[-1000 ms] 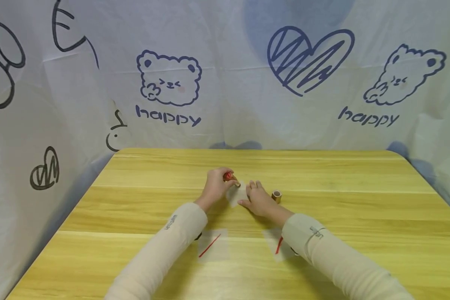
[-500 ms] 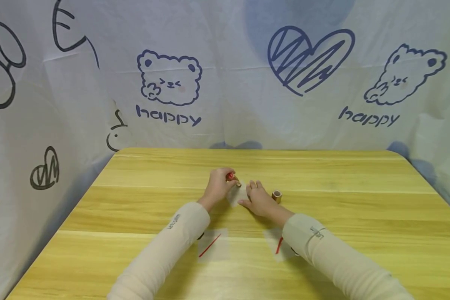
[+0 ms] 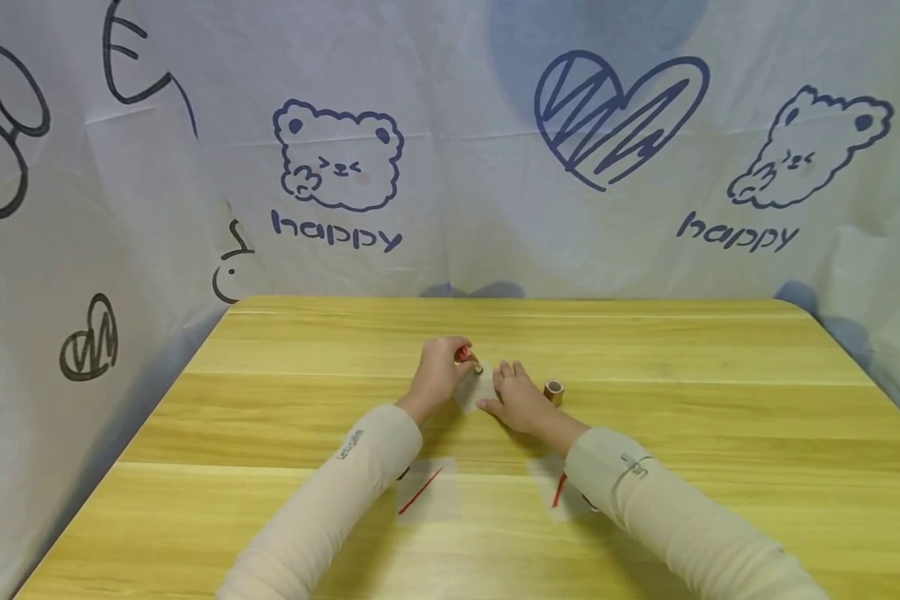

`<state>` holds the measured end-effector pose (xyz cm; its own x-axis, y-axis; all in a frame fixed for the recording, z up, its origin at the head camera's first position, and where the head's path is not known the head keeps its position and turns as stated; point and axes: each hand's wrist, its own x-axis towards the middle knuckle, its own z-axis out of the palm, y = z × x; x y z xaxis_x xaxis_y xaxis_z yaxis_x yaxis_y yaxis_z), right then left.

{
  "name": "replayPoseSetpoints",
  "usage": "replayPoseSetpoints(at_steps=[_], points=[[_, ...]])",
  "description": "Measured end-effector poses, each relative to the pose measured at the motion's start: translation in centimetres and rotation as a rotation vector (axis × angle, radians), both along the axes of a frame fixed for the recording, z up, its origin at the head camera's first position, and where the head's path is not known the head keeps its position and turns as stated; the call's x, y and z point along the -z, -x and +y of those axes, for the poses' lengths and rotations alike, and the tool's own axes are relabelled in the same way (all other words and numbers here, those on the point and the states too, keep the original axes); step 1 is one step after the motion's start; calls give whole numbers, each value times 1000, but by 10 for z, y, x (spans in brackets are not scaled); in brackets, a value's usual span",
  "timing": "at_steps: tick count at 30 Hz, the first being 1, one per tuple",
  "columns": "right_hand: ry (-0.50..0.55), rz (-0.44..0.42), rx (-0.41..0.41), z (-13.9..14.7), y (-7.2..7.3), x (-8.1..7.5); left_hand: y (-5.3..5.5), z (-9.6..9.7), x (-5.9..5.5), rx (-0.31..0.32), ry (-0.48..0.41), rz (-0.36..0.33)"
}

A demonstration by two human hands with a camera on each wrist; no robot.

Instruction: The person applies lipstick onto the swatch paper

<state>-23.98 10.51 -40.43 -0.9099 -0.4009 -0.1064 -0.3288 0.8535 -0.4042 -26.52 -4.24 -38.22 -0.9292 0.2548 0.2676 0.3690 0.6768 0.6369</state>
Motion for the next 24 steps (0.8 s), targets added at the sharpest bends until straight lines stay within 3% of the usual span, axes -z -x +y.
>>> replayPoseSetpoints(at_steps=[12, 24], points=[[-7, 1, 5, 0, 1, 2, -3, -1, -1, 31, 22, 57], [7, 9, 3, 1, 1, 3, -3, -3, 0, 44, 36, 42]])
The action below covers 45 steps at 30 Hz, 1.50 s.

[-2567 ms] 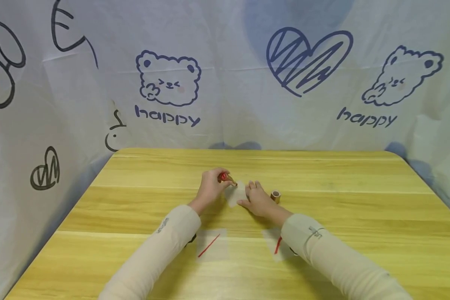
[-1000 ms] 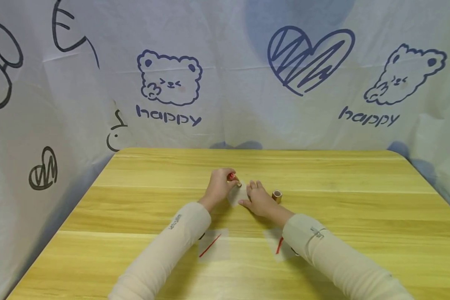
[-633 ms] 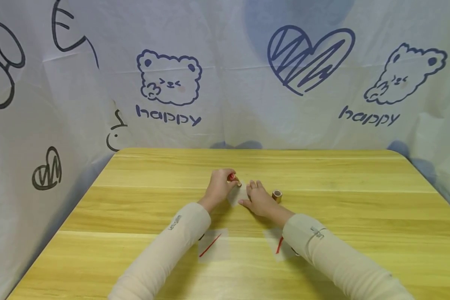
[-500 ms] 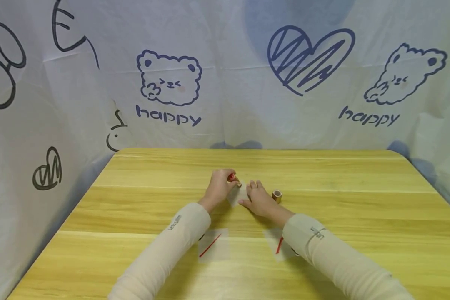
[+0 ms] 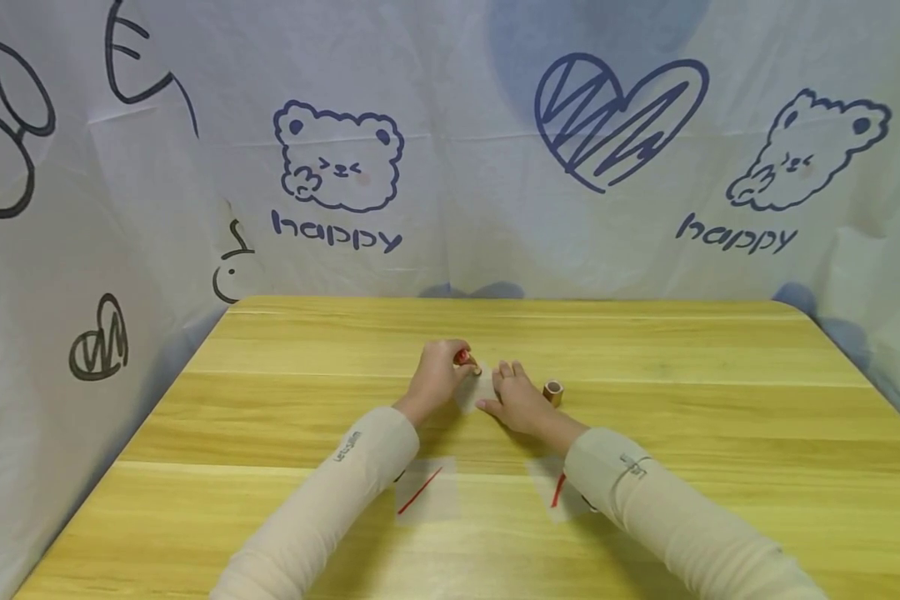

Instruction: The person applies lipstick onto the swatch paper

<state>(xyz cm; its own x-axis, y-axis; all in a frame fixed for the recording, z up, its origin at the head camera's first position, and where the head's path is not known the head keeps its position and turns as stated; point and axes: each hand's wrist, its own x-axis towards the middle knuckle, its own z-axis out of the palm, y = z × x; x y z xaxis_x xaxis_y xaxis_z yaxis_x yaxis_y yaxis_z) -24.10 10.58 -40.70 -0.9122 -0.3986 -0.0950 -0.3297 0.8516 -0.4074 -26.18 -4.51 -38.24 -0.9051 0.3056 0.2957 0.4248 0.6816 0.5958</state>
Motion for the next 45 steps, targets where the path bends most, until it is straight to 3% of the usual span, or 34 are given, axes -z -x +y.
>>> replayPoseSetpoints(at_steps=[20, 35, 45], points=[[5, 0, 4, -1, -1, 3, -5, -5, 0, 32, 21, -3], [0, -1, 0, -1, 0, 4, -10, -5, -1, 23, 28, -9], [-3, 21, -10, -1, 0, 2, -12, -7, -3, 36, 44, 22]])
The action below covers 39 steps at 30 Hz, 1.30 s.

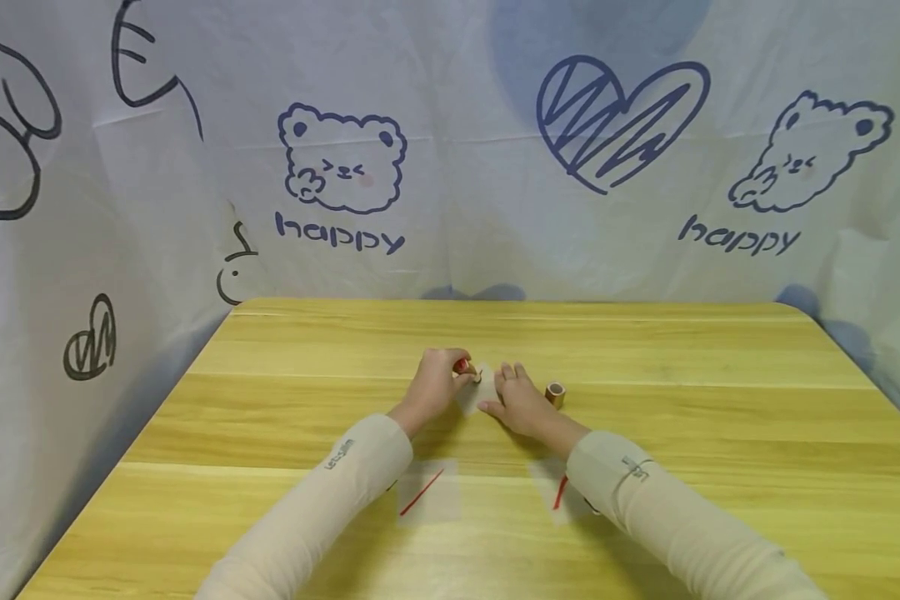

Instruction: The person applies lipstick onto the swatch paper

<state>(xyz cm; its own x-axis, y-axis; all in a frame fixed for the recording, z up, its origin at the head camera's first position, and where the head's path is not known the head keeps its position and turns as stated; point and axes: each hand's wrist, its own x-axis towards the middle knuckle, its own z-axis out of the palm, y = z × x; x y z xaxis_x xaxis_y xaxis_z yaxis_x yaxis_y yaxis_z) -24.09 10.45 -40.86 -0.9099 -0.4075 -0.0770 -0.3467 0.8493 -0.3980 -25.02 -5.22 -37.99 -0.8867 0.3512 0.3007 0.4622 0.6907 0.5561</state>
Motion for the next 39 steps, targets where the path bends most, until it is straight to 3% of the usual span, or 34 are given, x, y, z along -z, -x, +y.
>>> replayPoseSetpoints(at_steps=[16, 39], points=[[-26, -23, 12, 1, 0, 1, -2, -2, 0, 3, 2, -32], [-13, -13, 21, 0, -1, 1, -6, -8, 2, -1, -17, -13]])
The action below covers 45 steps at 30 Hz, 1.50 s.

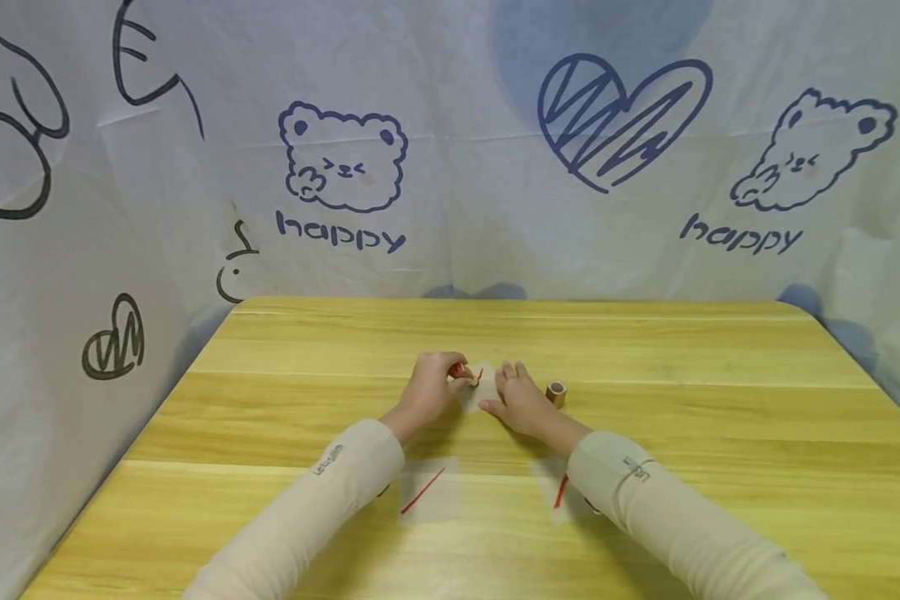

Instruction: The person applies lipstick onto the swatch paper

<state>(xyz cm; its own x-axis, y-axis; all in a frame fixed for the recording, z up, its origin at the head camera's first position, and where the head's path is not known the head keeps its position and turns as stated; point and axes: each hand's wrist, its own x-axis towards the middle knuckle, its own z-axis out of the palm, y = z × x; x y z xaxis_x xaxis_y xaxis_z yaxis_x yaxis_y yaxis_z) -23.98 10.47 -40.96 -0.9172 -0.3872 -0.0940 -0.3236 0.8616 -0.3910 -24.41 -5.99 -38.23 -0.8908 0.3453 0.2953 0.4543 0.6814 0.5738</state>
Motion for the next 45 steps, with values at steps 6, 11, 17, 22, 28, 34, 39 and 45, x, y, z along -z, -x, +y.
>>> replayPoseSetpoints(at_steps=[6, 11, 17, 22, 28, 34, 39, 45], points=[[8, -6, 5, -1, 0, -1, -1, -1, 1, -9, -1, -1], [8, 0, 7, -1, 0, 1, -1, -2, 1, -10, -5, -4], [10, 18, 2, -1, 1, 2, -3, -2, 1, -8, -12, -8], [3, 27, -5, -1, 1, 2, -4, -4, 0, -5, 7, -2], [13, 29, -4, -1, 1, 2, -5, -5, 0, -5, 14, -6], [15, 30, -4, 0, 1, 4, -6, -6, 0, 2, 15, 5], [13, 27, -1, 0, 1, 3, -7, -6, 0, 12, 7, 15], [14, 37, -5, 0, 0, 3, -8, -6, -1, 18, 0, 31]])
